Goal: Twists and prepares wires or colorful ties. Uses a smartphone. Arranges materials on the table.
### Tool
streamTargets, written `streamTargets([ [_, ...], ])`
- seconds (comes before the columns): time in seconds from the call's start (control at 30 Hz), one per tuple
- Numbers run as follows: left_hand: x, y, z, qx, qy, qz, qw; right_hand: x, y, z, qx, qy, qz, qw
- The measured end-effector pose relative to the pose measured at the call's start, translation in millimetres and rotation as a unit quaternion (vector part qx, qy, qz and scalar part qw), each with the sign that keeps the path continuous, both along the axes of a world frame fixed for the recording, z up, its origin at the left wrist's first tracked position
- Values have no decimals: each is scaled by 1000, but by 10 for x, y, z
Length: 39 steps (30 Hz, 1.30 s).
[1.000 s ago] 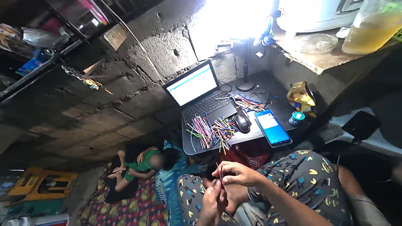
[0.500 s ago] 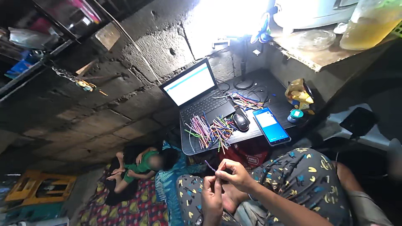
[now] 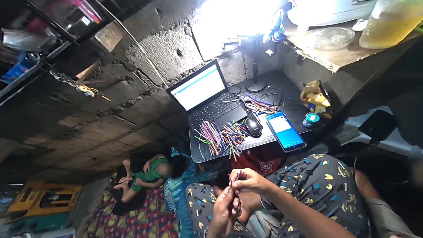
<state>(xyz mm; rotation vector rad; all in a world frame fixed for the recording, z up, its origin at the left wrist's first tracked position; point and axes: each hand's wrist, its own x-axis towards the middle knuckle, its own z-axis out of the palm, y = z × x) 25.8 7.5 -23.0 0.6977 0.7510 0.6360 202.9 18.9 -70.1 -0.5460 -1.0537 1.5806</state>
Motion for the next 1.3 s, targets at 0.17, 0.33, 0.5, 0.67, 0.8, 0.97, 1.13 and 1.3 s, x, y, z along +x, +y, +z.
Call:
streamTargets([
  [0.17, 49, -12, -90, 101, 65, 82, 989, -29, -32, 55, 6, -98, -100, 990],
  [0.33, 48, -2, -288, 423, 289, 155, 845, -170, -76, 101, -35, -173, -165, 970],
  [0.5, 25, 19, -111, 173, 145, 77, 971, -5, -47, 9, 5, -66, -18, 998],
  [0.67, -112, 58, 29, -57, -85, -97, 990, 67, -26, -36, 61, 11, 54, 997],
  [0.8, -107, 44, -34, -143, -178, -125, 965, 56, -48, -6, 109, -35, -21, 993],
  [0.97, 69, -67, -188, 285, 77, 134, 946, -122, -144, 130, 74, -133, -194, 969],
  [1.13, 101, 3, -210, 430, 224, 177, 856, -95, -30, 146, 30, -141, -211, 967],
  [1.3, 36, 37, -206, 339, 180, 153, 911, 542, 566, 267, 46, -389, -412, 823],
])
